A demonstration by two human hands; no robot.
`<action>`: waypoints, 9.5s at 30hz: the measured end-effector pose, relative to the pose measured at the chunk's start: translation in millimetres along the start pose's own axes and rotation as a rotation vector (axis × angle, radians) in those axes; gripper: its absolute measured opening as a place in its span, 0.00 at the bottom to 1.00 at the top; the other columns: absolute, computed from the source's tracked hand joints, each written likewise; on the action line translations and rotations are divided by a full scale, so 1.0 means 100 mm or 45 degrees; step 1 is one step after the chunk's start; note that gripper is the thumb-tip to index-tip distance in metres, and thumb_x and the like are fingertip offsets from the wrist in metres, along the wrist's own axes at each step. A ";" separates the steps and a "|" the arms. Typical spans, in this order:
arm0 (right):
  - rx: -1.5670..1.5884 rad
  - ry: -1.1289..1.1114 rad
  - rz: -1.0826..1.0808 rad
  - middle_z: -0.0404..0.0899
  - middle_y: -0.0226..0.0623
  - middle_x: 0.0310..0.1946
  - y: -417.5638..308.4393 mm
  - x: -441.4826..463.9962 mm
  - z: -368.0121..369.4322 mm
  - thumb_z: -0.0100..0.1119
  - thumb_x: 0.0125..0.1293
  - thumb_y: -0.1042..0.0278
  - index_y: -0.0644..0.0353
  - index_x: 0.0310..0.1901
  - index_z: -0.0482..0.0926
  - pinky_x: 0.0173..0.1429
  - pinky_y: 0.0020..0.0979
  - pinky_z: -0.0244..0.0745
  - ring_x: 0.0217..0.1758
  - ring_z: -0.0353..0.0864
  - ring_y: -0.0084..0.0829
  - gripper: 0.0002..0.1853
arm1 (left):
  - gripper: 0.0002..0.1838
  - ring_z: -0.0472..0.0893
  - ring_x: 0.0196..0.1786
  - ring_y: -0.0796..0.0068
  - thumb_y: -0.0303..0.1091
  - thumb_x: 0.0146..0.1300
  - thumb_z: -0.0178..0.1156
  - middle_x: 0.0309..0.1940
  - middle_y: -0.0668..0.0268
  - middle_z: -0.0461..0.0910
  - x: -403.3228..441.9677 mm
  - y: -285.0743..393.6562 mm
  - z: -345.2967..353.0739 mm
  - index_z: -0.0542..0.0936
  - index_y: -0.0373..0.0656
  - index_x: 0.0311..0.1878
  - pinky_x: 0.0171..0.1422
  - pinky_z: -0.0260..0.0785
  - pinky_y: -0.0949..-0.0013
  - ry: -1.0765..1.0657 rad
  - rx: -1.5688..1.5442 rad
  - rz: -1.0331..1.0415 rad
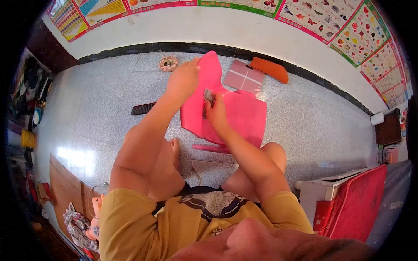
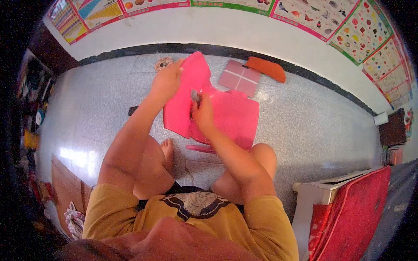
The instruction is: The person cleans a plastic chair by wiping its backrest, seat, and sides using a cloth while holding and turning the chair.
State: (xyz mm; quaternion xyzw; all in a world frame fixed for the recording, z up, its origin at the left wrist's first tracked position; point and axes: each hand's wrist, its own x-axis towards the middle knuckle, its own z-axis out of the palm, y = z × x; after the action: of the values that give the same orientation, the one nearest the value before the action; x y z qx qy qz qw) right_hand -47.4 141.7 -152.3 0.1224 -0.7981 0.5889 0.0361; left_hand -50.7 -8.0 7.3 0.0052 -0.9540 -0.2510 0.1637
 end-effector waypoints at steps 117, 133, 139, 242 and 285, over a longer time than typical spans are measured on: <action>0.008 -0.448 -0.479 0.75 0.49 0.47 -0.95 -0.43 -0.49 0.58 0.74 0.60 0.62 0.55 0.74 0.55 0.41 0.74 0.50 0.78 0.47 0.16 | 0.27 0.80 0.59 0.42 0.54 0.80 0.43 0.54 0.46 0.83 0.08 -0.25 0.23 0.78 0.43 0.64 0.64 0.72 0.52 0.045 -0.650 -0.121; 0.160 -0.336 -0.482 0.74 0.44 0.46 -0.78 -0.37 -0.35 0.59 0.73 0.67 0.61 0.55 0.73 0.56 0.36 0.72 0.50 0.76 0.39 0.13 | 0.26 0.81 0.59 0.41 0.53 0.80 0.43 0.53 0.44 0.83 0.05 -0.23 0.23 0.77 0.44 0.65 0.63 0.72 0.51 0.052 -0.634 -0.117; 0.501 -0.298 0.012 0.73 0.30 0.32 -0.17 -0.12 -0.07 0.56 0.78 0.67 0.56 0.56 0.69 0.21 0.26 0.66 0.22 0.70 0.20 0.10 | 0.27 0.80 0.60 0.42 0.52 0.80 0.43 0.54 0.45 0.82 0.07 -0.23 0.21 0.77 0.42 0.65 0.64 0.72 0.52 0.043 -0.648 -0.101; -0.181 -0.236 -0.680 0.44 0.53 0.83 -0.42 0.52 -0.31 0.48 0.60 0.91 0.56 0.81 0.53 0.86 0.45 0.39 0.86 0.42 0.51 0.45 | 0.43 0.79 0.62 0.50 0.66 0.79 0.32 0.54 0.43 0.83 0.11 -0.30 0.26 0.80 0.31 0.60 0.68 0.67 0.56 -0.029 -0.687 -0.201; -0.326 -0.315 -0.375 0.79 0.55 0.53 -0.68 -0.27 -0.49 0.66 0.67 0.73 0.65 0.64 0.74 0.53 0.42 0.81 0.50 0.83 0.53 0.25 | 0.40 0.78 0.60 0.36 0.66 0.78 0.33 0.52 0.38 0.81 0.05 -0.12 0.11 0.79 0.37 0.60 0.64 0.69 0.47 0.025 -0.625 -0.196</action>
State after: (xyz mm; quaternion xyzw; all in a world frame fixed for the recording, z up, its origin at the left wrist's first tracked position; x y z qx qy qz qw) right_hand -9.6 173.4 -79.0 0.3032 -0.8382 0.4516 0.0388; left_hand -59.4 -13.5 -6.4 0.0404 -0.8597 -0.4867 0.1497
